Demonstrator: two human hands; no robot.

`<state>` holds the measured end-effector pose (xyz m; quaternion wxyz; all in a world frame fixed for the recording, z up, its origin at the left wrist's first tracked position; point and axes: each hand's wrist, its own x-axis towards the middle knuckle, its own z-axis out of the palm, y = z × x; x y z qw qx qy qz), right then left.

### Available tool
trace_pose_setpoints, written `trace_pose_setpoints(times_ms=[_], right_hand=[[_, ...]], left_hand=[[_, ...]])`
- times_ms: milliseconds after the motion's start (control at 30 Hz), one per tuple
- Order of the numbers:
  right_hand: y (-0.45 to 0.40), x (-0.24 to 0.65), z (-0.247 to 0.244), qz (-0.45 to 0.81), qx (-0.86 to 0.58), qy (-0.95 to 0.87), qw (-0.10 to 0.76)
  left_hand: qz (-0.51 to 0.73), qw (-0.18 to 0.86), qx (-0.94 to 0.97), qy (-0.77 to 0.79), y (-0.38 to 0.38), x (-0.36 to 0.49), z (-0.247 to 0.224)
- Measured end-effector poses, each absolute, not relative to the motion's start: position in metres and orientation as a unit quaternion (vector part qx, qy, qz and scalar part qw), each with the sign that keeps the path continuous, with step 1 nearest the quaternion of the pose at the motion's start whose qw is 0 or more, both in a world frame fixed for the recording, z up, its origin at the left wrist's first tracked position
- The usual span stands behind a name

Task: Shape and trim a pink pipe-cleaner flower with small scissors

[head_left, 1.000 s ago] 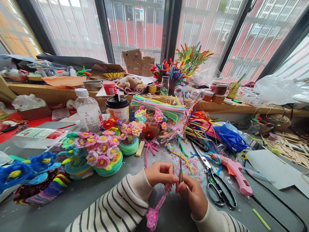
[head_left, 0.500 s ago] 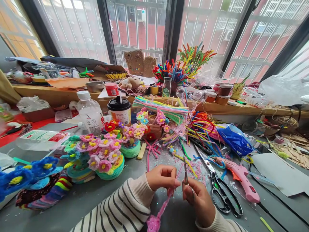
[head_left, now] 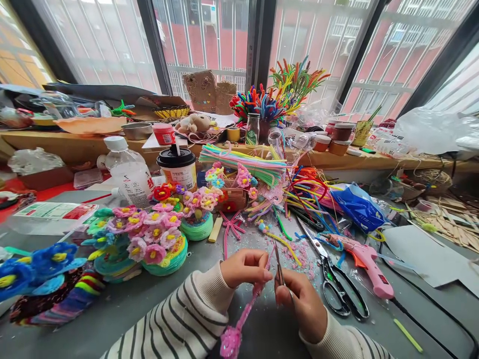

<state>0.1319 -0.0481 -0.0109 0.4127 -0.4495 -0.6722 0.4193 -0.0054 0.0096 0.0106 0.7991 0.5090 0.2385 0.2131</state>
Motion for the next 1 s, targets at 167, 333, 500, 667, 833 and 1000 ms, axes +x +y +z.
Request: trace_pose_setpoints(times_ms=[167, 333, 500, 667, 833, 1000], right_hand=[[-0.0483, 0.1319, -0.0128, 0.419, -0.482, -0.659, 0.397], [-0.0486, 0.1316, -0.0109, 0.428, -0.476, -0.652, 0.406], [-0.0477, 0.1321, -0.0107, 0.450, -0.448, -0.651, 0.415], [-0.0466, 0.1325, -0.0091, 0.453, -0.432, -0.667, 0.403], [-0.0469, 0.1324, -0.0079, 0.458, -0.415, -0.679, 0.395], [-0.0452, 0.1316, -0.0081, 0.477, -0.409, -0.666, 0.402]], left_hand=[[0.227, 0.811, 0.489, 0.228, 0.0097, -0.0057, 0.0125], [0.238, 0.824, 0.469, 0.212, 0.0102, -0.0062, 0.0097], [0.238, 0.844, 0.445, 0.183, 0.0099, -0.0070, 0.0058], [0.241, 0.848, 0.435, 0.180, 0.0106, -0.0074, 0.0051], [0.235, 0.843, 0.447, 0.186, 0.0109, -0.0070, 0.0071], [0.238, 0.838, 0.450, 0.194, 0.0106, -0.0058, 0.0095]])
